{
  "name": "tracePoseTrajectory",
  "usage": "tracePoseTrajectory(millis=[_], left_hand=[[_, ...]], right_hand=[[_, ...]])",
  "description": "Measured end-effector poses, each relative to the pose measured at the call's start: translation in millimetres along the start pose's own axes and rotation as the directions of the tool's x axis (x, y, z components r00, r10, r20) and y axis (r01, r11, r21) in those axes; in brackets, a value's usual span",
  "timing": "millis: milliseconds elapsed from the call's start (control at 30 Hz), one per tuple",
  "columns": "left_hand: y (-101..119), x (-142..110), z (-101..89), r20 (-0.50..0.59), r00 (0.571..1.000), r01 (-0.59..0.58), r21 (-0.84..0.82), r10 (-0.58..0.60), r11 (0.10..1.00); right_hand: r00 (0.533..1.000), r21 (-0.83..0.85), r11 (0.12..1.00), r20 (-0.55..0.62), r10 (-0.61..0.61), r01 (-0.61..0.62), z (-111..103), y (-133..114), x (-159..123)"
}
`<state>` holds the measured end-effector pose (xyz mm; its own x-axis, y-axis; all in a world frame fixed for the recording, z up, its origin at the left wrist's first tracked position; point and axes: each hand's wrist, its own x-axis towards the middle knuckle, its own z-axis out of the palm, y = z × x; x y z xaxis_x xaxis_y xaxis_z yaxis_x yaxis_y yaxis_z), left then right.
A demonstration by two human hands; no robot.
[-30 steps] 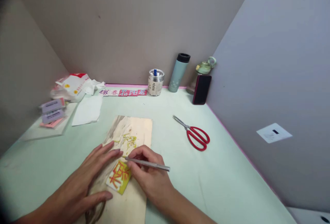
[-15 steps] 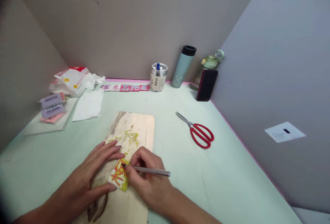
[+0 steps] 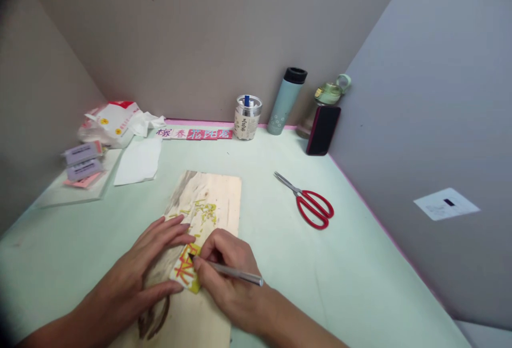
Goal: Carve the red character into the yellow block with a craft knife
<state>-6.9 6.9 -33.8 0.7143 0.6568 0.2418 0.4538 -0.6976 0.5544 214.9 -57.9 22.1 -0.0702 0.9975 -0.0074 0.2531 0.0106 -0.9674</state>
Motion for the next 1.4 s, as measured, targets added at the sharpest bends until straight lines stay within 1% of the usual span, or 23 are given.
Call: tracePoseTrajectory(millis=[100,267,433,667,800,867,967,1133,1333,1400], left_hand=[[-0.5,0.1,0.2,-0.002,1.000,0.006,-0.008,-0.006,1.000],[0.4,0.7,1.1,-0.010,1.000,0.015,0.012,-0.015,1.000],[4.3,2.1,-0.6,-0.004,1.000,0.020,0.000,-0.020,1.000],[4.7,2.0,-2.2,0.006,1.000,0.022,-0.016,-0.021,1.000],[2.1,1.6,-1.9,0.004,1.000,0.014,0.003,-0.014,1.000],[2.2,1.8,-1.9,0.001,1.000,0.014,0.015,-0.014,1.000],[3.7,2.2,-1.7,-0.011,1.000,0.009,0.016,-0.009,1.000],[4.5,1.4,-0.5,-0.011,1.000,0.017,0.013,-0.017,1.000],[2.8,1.3,-2.1,0.016,0.999,0.027,0.010,-0.028,1.000],[2.3,1.9,-2.3,0.019,0.999,0.031,0.011,-0.031,0.999]], right_hand=[[1.000,0.017,1.000,-0.001,0.004,-0.004,1.0,0.7,0.1],[0.998,0.049,0.999,-0.054,0.016,-0.013,4.6,4.3,0.2],[1.000,0.004,1.000,-0.004,0.015,-0.015,1.9,1.2,-0.2],[0.999,-0.002,1.000,0.038,0.015,-0.015,-1.7,-0.7,0.2],[1.000,0.044,0.999,0.001,0.016,-0.016,0.1,-0.4,0.5],[1.000,0.040,0.999,-0.015,0.014,-0.013,0.5,-0.3,0.9],[1.000,0.006,1.000,-0.003,0.009,-0.009,-0.5,-0.9,0.9],[0.999,-0.003,1.000,0.040,0.009,-0.008,-3.3,-3.1,0.4],[1.000,0.034,0.999,0.001,0.005,-0.005,-2.2,-2.0,0.5],[1.000,0.027,1.000,0.008,0.001,-0.001,-2.2,-1.9,0.9]])
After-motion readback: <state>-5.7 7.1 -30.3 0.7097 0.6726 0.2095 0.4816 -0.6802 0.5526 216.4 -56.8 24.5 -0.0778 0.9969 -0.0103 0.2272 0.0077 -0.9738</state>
